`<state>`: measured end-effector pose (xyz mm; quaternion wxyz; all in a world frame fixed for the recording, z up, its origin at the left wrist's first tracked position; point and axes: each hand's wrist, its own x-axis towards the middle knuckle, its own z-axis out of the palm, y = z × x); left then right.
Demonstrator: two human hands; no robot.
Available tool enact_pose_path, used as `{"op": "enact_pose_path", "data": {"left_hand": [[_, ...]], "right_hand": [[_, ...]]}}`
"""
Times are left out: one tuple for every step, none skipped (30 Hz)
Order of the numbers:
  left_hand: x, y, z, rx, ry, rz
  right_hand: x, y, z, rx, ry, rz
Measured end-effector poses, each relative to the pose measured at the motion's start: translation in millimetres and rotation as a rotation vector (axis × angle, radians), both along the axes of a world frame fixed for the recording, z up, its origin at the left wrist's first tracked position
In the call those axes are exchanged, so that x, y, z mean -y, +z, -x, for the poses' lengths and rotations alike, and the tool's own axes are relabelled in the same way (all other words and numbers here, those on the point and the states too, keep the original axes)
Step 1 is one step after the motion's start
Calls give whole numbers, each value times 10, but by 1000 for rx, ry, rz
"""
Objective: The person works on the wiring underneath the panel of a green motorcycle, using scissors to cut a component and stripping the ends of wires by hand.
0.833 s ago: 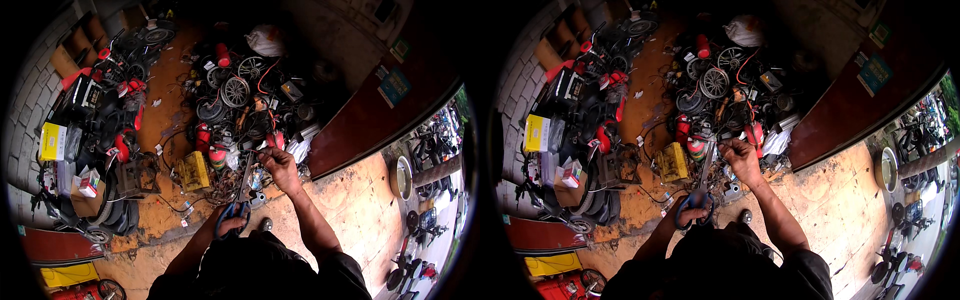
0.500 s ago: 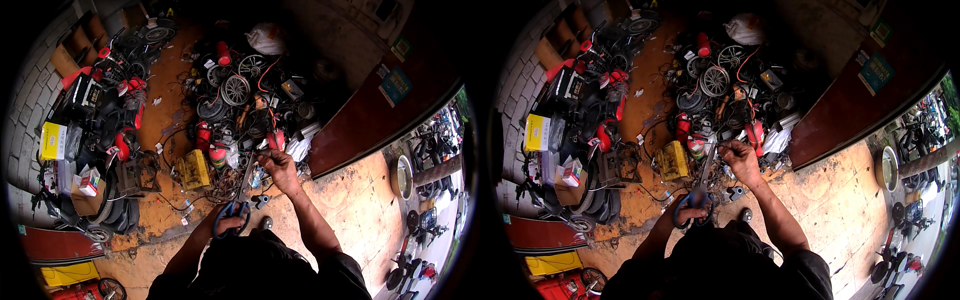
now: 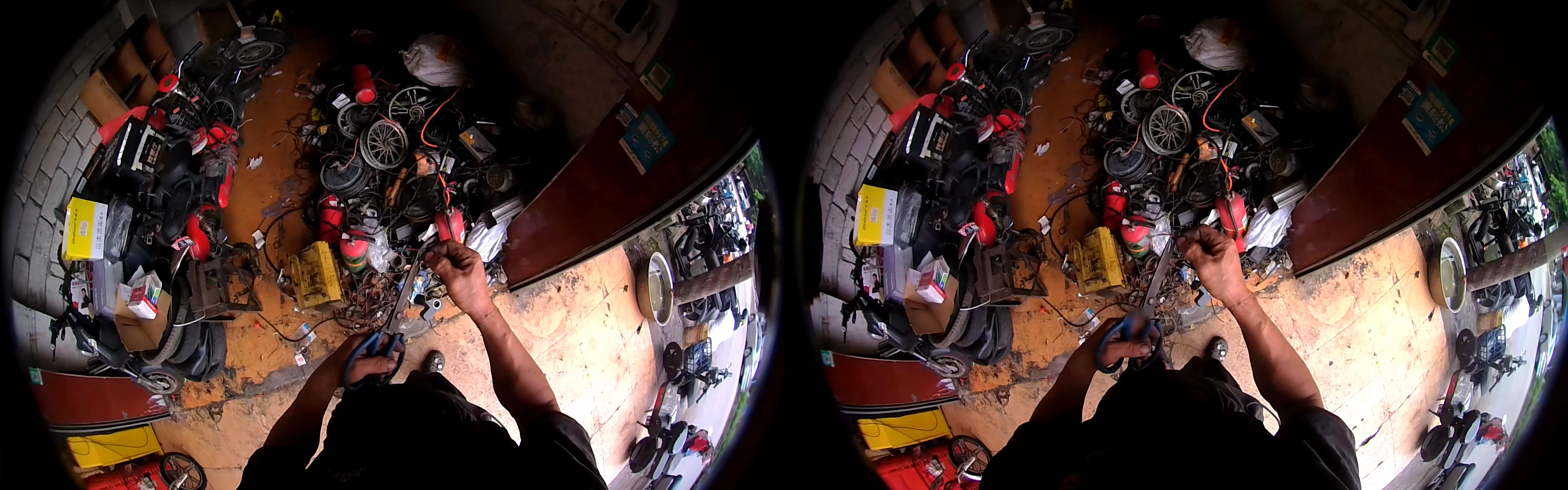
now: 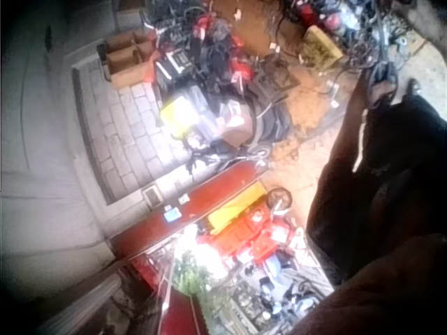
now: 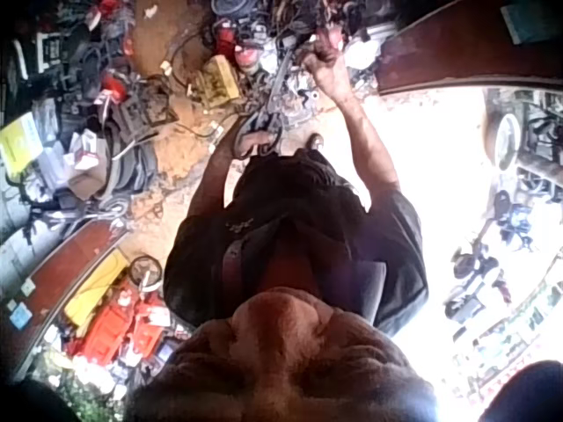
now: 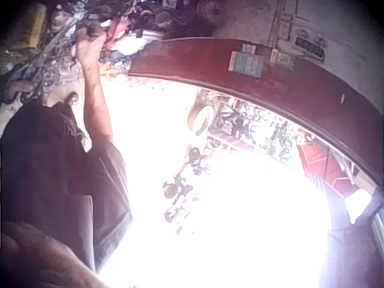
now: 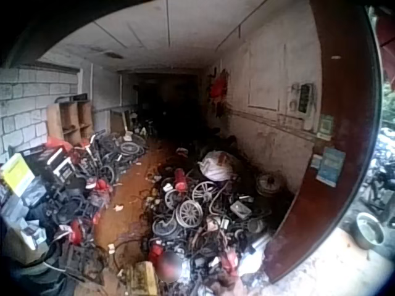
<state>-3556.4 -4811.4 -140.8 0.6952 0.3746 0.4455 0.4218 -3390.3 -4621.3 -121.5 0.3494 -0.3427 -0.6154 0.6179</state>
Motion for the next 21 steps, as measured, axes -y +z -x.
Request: {"op": "enact_pose_path", "data": {"left_hand": [[6, -10, 0, -7, -2, 1], [9, -1, 1, -20, 1, -12], [7, 13, 3, -33, 4, -25], [-2, 13, 5, -44, 5, -39], [-13, 9, 12, -52, 1, -48], [-26, 3, 23, -61, -3, -58], [-35, -9, 32, -71, -7, -66], [-39, -31, 42, -60, 8, -59], [-42, -60, 54, -49, 23, -53], [-57, -79, 58, -35, 34, -48], [-84, -39, 69, -59, 24, -54], [-94, -58, 72, -49, 27, -58], [-92, -74, 90, -46, 35, -59], [-91, -95, 109, -42, 43, -61], [-94, -118, 130, -19, 41, -76], [-99, -128, 131, 40, 60, -76], [-106, -136, 131, 98, 78, -75], [-120, -148, 137, 157, 97, -74], [-153, -164, 178, 118, 59, -89], [-167, -145, 186, 69, 80, -83], [-175, -115, 187, 19, 102, -76]], "right_hand": [[2, 4, 10, -5, 6, 7], [4, 9, 20, -10, 11, 13], [2, 4, 27, -11, 16, 5], [-7, -18, 26, -10, 20, -3], [-12, -30, 27, -9, 23, -11], [-8, -11, 30, 6, 37, -12], [3, 22, 33, 22, 51, -12], [12, 45, 37, 36, 64, -12], [20, 51, 46, 49, 75, -19], [23, 58, 42, 65, 81, -27], [26, 64, 35, 82, 87, -36], [31, 70, 24, 78, 84, -20], [43, 77, 31, 69, 85, -3], [53, 85, 34, 59, 86, 14], [58, 101, 28, 82, 105, 13], [66, 120, 12, 106, 123, 12], [73, 125, 2, 130, 142, 12], [82, 82, -2, 118, 148, 7], [90, 20, -4, 105, 155, 2], [98, -11, -5, 92, 163, -3], [99, -8, -19, 98, 178, 1]]}}
